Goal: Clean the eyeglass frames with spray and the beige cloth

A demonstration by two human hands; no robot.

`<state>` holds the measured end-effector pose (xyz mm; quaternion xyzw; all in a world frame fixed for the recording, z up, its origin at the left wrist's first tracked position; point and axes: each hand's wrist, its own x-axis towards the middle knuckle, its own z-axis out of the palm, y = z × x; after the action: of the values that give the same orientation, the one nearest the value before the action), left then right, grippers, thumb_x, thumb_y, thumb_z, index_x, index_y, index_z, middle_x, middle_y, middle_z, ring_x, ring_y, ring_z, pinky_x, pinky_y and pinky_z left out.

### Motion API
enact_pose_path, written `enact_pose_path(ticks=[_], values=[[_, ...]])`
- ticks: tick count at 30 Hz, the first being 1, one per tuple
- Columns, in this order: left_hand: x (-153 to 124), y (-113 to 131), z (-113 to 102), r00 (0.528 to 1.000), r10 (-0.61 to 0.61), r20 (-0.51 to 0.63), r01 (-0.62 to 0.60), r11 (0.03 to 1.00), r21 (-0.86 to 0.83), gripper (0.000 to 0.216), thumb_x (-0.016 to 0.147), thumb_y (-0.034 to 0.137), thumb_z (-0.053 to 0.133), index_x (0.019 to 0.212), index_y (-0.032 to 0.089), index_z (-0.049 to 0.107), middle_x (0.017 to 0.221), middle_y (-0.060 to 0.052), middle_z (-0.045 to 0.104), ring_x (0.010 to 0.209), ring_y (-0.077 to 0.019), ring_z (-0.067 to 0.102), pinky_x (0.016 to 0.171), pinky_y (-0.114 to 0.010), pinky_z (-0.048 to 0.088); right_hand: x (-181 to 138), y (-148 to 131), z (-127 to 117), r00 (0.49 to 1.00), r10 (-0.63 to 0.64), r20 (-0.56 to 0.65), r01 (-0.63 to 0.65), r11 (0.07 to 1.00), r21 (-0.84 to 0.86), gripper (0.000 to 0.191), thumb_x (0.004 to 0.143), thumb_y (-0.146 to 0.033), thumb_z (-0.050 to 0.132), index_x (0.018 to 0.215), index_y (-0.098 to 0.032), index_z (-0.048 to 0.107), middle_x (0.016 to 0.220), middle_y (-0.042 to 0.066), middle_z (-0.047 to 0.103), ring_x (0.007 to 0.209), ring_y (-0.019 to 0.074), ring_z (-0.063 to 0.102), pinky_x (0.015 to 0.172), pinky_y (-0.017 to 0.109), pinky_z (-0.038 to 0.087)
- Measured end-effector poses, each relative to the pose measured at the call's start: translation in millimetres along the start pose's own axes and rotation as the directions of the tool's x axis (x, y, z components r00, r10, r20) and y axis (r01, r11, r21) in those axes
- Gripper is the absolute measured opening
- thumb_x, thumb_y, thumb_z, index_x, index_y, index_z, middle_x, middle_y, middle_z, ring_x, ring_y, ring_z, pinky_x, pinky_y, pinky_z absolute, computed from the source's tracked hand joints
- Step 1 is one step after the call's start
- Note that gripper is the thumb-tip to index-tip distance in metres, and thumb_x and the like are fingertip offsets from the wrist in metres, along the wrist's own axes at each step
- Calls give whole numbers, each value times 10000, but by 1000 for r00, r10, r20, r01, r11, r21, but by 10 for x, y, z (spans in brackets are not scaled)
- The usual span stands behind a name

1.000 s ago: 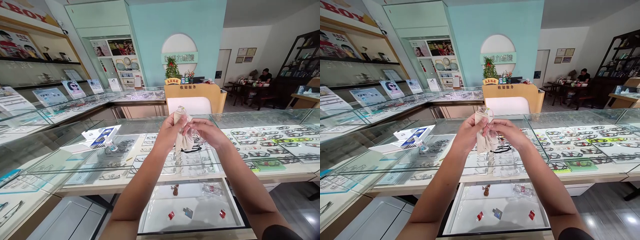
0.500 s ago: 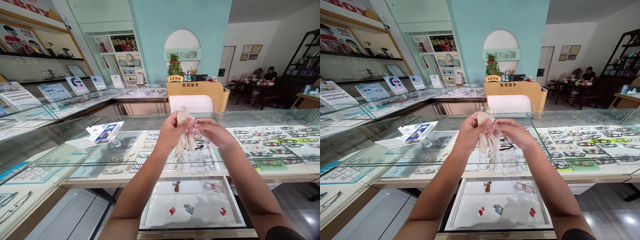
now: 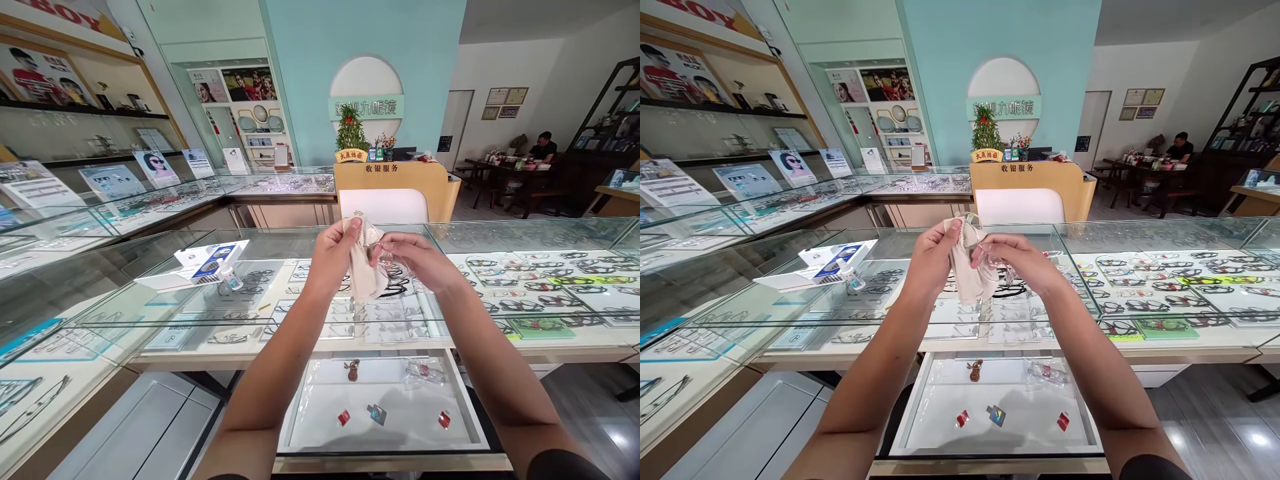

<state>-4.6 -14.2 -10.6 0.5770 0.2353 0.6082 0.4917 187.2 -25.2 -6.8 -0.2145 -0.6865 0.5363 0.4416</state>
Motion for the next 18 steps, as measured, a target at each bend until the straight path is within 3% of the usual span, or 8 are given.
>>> enact_pose_path(ticks=[3, 7, 11, 18], values=[[19, 21, -80, 994, -38, 99, 37, 999, 13, 430, 892, 582, 820, 852, 166, 718, 725, -22, 693, 659, -132, 614, 637, -253, 498, -14, -18, -77, 1000, 11, -23, -12, 1000, -24, 253, 1022, -333, 643, 866, -226, 810, 924, 26, 777, 888, 180, 611, 838, 323, 426], [33, 6, -72, 983, -70, 168, 72, 997, -10, 437, 806, 464, 925, 1082, 172, 753, 827, -23, 734, 704, -138, 647, 666, -252, 511, -4, 2, -120, 999, 18, -36, -19, 1000, -12, 254, 1014, -354, 652, 865, -232, 817, 929, 28, 773, 887, 184, 606, 832, 326, 431], [10, -26, 33, 995, -6, 101, 8, 1000, -19, 402, 775, 419, 954, 976, 186, 695, 696, 18, 695, 561, -117, 597, 603, -266, 519, 24, 45, -73, 1000, 24, -13, -24, 999, 32, 237, 980, -419, 722, 881, -228, 823, 934, 43, 778, 894, 196, 610, 822, 334, 444], [-70, -13, 130, 995, 81, -65, -77, 995, 56, 451, 890, 608, 815, 825, 215, 604, 499, 46, 589, 392, -112, 503, 460, -260, 445, 19, 73, 18, 997, 8, 71, -8, 1000, -1, 254, 1007, -438, 716, 947, -221, 834, 982, 49, 802, 810, 176, 552, 820, 341, 444]])
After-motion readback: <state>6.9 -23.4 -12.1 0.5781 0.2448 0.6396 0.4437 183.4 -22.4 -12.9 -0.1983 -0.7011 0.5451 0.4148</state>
